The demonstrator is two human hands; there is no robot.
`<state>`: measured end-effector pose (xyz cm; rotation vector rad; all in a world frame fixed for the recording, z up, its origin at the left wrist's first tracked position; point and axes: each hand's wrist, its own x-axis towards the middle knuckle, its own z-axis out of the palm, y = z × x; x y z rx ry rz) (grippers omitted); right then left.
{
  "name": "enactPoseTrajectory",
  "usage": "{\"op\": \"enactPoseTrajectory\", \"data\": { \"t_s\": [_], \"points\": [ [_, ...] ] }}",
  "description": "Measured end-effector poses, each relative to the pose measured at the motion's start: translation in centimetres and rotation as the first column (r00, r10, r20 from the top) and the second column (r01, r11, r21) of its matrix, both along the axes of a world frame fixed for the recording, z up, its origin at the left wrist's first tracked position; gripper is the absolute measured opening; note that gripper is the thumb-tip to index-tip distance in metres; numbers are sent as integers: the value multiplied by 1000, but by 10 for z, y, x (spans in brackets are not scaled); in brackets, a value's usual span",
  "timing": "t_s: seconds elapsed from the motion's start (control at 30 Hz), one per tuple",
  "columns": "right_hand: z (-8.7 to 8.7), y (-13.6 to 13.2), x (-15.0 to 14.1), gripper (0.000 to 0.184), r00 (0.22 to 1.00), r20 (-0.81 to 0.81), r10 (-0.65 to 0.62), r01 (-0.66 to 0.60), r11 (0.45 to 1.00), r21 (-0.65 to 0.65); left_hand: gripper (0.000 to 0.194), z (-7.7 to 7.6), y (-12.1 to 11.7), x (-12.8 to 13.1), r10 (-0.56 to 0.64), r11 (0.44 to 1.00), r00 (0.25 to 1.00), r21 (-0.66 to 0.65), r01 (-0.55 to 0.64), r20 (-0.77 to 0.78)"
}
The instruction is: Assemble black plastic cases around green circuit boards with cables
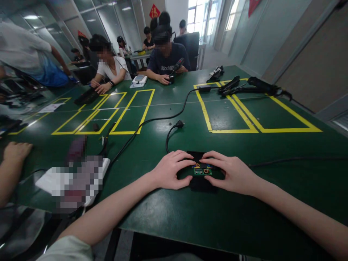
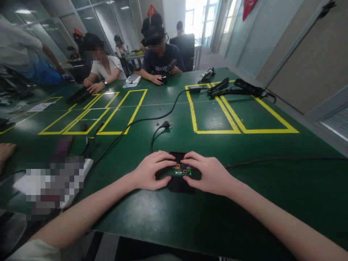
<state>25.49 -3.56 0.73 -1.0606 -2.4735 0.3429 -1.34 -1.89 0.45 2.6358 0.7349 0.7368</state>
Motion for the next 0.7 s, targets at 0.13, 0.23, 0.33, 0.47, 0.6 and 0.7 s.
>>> {"op": "enactPoseTrajectory", "data": {
  "t_s": [0.13, 0.23, 0.33, 0.47, 0.6, 0.7],
  "points": [
    [-3, 1, -4, 29, 998, 38, -53, 51, 997, 54, 32, -2, 1, 1, 64, 998, 998, 25, -63, -23],
    [-6, 2, -7, 28, 994, 46, -104, 100, 992, 81, 26, -3, 4, 0, 98, 994, 995, 42, -97, -22],
    [-7, 3, -10, 28, 988, 47, -146, 141, 985, 96, 25, -5, 7, -2, 111, 990, 994, 84, -110, -11],
    [-7, 5, -11, 29, 984, 50, -173, 166, 979, 119, 22, -10, 11, -3, 145, 986, 989, 90, -144, -13],
    [-7, 8, -9, 31, 983, 61, -171, 162, 979, 124, 19, -13, 14, -2, 160, 985, 986, 70, -157, -40],
    [-7, 9, -7, 33, 981, 74, -181, 171, 977, 125, 20, -12, 15, -2, 158, 986, 986, 68, -155, -47]
  ]
}}
